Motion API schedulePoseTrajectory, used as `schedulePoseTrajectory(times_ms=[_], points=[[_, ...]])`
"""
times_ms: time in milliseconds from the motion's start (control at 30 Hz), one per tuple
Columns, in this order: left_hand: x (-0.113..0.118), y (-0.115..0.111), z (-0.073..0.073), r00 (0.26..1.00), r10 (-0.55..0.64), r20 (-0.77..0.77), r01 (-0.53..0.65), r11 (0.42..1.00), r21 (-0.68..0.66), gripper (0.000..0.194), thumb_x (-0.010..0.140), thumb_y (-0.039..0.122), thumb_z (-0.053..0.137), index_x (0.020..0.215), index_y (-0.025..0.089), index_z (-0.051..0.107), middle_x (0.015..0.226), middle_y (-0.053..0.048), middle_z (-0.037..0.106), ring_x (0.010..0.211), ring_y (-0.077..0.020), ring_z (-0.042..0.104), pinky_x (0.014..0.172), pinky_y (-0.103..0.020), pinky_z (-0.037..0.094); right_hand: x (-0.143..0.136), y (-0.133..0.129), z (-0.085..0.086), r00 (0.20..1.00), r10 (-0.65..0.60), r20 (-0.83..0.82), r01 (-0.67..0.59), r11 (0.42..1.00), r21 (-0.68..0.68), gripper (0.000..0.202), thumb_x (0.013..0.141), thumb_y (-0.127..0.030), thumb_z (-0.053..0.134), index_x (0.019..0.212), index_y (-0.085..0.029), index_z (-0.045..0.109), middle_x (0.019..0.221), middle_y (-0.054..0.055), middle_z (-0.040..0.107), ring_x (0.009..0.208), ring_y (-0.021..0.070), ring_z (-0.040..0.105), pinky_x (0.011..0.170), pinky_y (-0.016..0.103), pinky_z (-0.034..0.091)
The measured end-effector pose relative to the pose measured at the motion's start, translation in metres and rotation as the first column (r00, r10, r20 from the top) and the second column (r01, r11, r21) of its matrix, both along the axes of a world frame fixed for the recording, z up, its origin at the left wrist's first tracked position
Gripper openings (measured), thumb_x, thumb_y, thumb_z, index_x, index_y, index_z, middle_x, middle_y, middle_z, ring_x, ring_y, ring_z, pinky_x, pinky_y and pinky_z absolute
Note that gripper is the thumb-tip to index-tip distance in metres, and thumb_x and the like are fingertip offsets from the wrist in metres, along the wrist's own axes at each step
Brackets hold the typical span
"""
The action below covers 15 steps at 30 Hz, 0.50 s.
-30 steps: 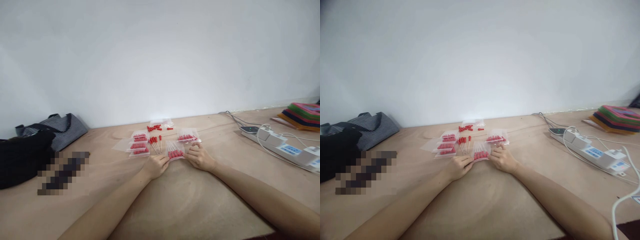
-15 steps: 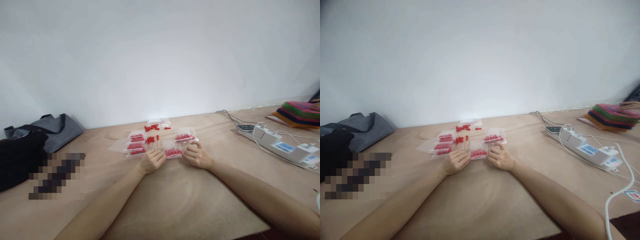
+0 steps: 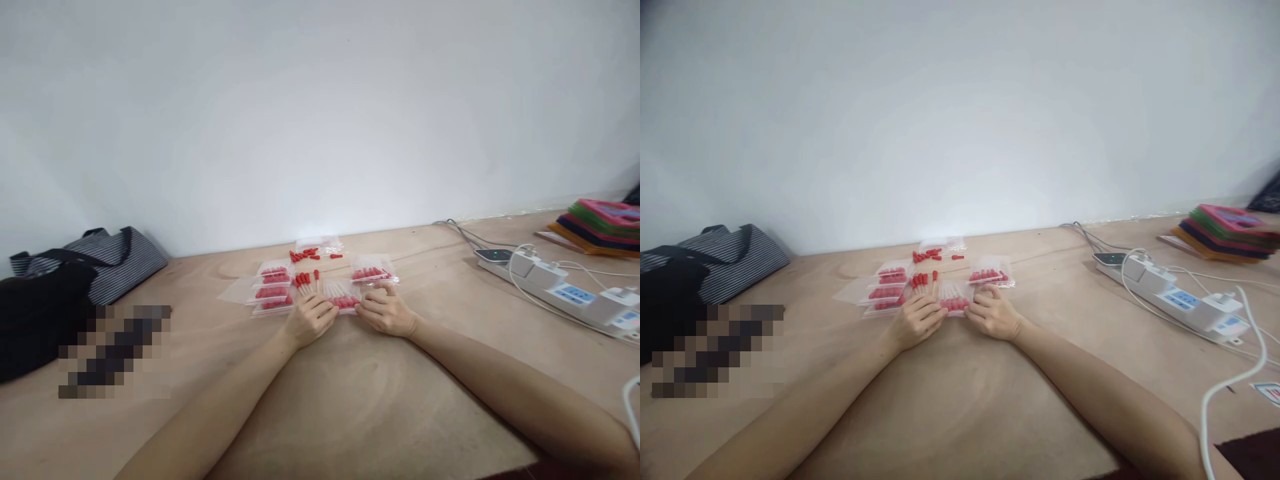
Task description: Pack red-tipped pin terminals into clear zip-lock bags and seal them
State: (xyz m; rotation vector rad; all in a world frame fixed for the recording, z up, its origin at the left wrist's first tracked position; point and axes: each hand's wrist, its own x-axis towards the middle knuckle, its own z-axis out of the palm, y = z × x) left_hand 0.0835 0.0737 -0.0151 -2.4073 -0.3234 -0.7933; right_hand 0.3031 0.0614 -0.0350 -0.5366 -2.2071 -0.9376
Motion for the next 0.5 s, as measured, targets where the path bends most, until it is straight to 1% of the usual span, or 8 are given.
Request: schedulePoseTrajectory(times_ms=[167, 333, 500], points=[[0.008, 0.003, -0.002, 1.0, -0.004, -0.005, 0.004, 1.0, 0.001, 0.017, 0.083, 0.013, 0.044, 0.072, 0.014, 0.058, 0.064, -0.004, 0.059, 0.063, -0.0152, 0.055, 0.062, -0.029, 0.045, -0.012, 0.001, 0.002, 1.0, -0.015, -0.024, 0.015, 1.0, 0.002, 0.012, 0.081, -0.016, 0.048, 0.074, -0.018, 0.058, 0.062, -0.002, 0.057, 0.065, 0.0102, 0.045, 0.078, 0.034, 0.029], [0.013, 0.006, -0.003, 0.999, -0.029, -0.015, 0.029, 0.999, 0.024, 0.022, 0.085, 0.013, 0.041, 0.07, 0.013, 0.057, 0.062, -0.004, 0.058, 0.064, -0.0151, 0.054, 0.061, -0.028, 0.044, -0.024, 0.001, 0.003, 1.0, -0.03, 0.007, 0.03, 1.0, 0.0, 0.026, 0.083, -0.011, 0.04, 0.062, -0.016, 0.054, 0.056, -0.001, 0.051, 0.062, 0.0104, 0.04, 0.079, 0.034, 0.027], [0.011, 0.004, -0.003, 0.999, -0.023, -0.03, 0.024, 0.998, 0.049, 0.024, 0.086, 0.01, 0.039, 0.07, 0.014, 0.057, 0.062, -0.003, 0.058, 0.063, -0.0142, 0.053, 0.065, -0.029, 0.043, -0.021, -0.003, 0.006, 0.999, -0.027, 0.04, 0.028, 1.0, -0.01, 0.027, 0.084, -0.01, 0.039, 0.063, -0.017, 0.055, 0.059, -0.001, 0.053, 0.064, 0.0109, 0.042, 0.081, 0.034, 0.027]])
